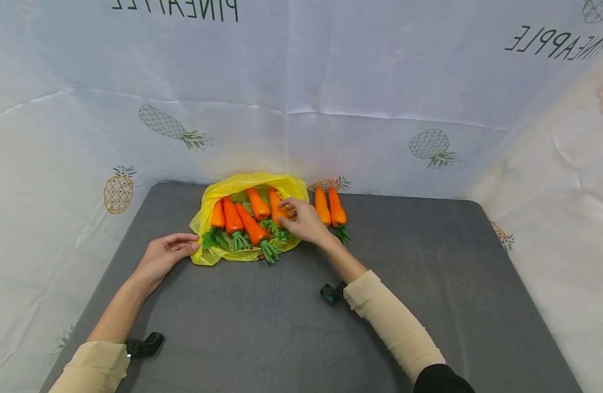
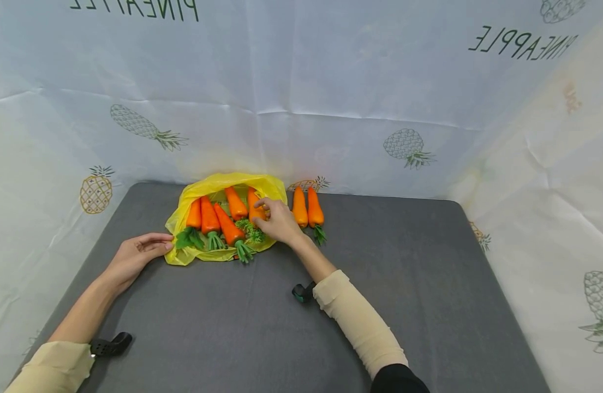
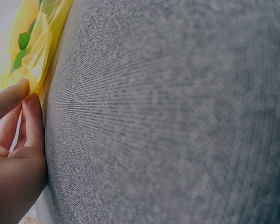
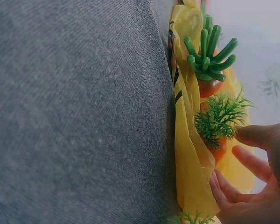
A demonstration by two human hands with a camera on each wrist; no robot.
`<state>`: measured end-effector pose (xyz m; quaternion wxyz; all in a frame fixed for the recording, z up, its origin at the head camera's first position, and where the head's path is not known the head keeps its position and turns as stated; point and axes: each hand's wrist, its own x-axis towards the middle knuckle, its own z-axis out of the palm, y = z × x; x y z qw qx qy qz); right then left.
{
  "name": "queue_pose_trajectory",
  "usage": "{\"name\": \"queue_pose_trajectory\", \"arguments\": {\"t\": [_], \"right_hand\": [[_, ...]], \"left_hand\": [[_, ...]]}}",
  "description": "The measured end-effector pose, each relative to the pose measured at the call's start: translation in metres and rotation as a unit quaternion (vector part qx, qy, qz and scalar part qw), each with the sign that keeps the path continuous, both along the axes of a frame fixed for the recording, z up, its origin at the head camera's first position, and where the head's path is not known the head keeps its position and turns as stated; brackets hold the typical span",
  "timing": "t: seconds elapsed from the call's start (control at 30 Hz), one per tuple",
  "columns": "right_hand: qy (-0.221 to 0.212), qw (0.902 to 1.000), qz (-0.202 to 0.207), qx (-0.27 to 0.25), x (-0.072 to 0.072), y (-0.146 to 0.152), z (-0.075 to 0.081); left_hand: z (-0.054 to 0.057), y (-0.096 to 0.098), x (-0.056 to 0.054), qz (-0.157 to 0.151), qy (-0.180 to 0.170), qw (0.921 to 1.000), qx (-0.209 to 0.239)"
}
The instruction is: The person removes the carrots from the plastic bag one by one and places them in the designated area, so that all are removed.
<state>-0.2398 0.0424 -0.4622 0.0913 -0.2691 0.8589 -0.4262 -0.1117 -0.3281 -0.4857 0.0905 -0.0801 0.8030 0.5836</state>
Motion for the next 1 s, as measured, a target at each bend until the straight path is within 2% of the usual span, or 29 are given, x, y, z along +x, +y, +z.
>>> {"name": "queue_pose_trajectory", "arguments": {"t": [0.43, 0.67, 1.0], "right_hand": [[-0.008, 0.9999, -0.007, 0.003, -0.001, -0.006, -0.003], [-0.009, 0.9996, -0.020, 0.018, -0.005, -0.010, -0.006], [-0.028, 0.9989, -0.035, 0.015, -0.007, -0.016, -0.006]], "left_hand": [[-0.001, 0.000, -0.002, 0.002, -0.006, 1.0000, 0.003], [0.002, 0.001, 0.000, -0.001, 0.002, 1.0000, 0.005], [0.001, 0.002, 0.000, 0.002, 0.001, 1.0000, 0.006]]}}
